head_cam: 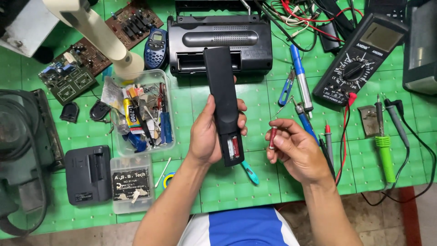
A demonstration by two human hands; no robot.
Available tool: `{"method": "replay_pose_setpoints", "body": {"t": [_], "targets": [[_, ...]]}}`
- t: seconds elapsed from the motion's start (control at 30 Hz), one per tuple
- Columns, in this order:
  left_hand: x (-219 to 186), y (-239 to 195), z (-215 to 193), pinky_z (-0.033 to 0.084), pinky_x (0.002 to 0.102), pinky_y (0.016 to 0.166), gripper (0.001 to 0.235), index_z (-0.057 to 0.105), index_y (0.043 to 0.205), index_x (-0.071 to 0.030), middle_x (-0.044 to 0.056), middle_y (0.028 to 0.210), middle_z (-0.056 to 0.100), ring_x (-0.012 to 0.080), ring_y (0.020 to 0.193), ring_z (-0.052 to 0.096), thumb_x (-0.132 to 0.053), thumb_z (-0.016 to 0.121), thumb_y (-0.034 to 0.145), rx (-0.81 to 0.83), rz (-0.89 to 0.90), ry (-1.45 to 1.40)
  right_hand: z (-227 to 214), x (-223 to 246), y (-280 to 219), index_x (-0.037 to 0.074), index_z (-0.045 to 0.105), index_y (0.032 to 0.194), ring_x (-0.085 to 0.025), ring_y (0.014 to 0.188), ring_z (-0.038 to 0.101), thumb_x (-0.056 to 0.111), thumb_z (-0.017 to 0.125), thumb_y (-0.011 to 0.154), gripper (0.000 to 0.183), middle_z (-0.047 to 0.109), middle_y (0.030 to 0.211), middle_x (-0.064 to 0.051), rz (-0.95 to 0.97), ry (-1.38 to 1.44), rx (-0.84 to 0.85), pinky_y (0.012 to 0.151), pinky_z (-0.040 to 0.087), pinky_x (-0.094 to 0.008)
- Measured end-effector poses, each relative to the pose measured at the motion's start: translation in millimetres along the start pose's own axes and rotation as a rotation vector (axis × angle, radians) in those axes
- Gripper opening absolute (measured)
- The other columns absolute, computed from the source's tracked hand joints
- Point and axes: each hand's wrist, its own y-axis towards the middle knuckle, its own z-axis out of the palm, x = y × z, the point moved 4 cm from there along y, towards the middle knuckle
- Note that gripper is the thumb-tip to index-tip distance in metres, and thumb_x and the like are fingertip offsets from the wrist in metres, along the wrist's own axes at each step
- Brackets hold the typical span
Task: A person disassembles a television remote control, inspects the internal circuit board, and tests the battery terminals using a multimeter.
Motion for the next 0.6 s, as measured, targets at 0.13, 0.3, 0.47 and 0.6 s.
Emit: {"method": "replay_pose_setpoints", "body": {"t": [0.13, 0.3, 0.47, 0.6], "targets": [[1.1, 0.3, -1.0, 0.062, 0.041, 0.067, 0.052, 0.064, 0.115, 0.003, 0.021, 0.106, 0.066, 0.025, 0.078, 0.065, -0.041, 0.037, 0.112, -0.011, 0.0, 0.011, 2.0, -2.9, -2.9, -0.003, 0.052, 0.135, -0.025, 0.065, 0.076, -0.001, 0.067, 0.09, 0.047, 0.069, 0.097, -0.021, 0.038, 0.012, 0.0, 0.056, 0.069, -0.033], [7.7, 1.7, -8.3, 0.062, 0.042, 0.066, 0.055, 0.064, 0.116, 0.005, 0.022, 0.107, 0.067, 0.0268, 0.078, 0.066, -0.044, 0.039, 0.112, -0.032, -0.019, -0.046, -5.7, -6.4, -6.6, -0.005, 0.061, 0.121, -0.023, 0.07, 0.077, -0.002, 0.071, 0.088, 0.035, 0.075, 0.092, -0.018, 0.014, -0.132, -0.085, 0.061, 0.067, -0.033], [16.9, 4.8, -21.1, 0.059, 0.038, 0.066, 0.05, 0.056, 0.13, 0.001, 0.018, 0.107, 0.066, 0.0239, 0.078, 0.065, -0.043, 0.04, 0.112, -0.013, -0.042, -0.083, 14.6, 13.0, -12.2, -0.009, 0.066, 0.115, -0.023, 0.067, 0.069, 0.005, 0.066, 0.094, 0.026, 0.07, 0.084, -0.02, -0.046, -0.401, -0.132, 0.055, 0.061, -0.034], [20.9, 6.4, -25.6, 0.057, 0.035, 0.067, 0.055, 0.04, 0.155, -0.008, 0.015, 0.107, 0.064, 0.0214, 0.079, 0.065, -0.042, 0.04, 0.112, 0.021, -0.079, -0.137, 40.7, 30.6, -18.1, -0.004, 0.076, 0.113, -0.018, 0.062, 0.064, 0.008, 0.063, 0.096, 0.024, 0.065, 0.086, -0.012, -0.108, -0.691, -0.084, 0.056, 0.059, -0.026]]}}
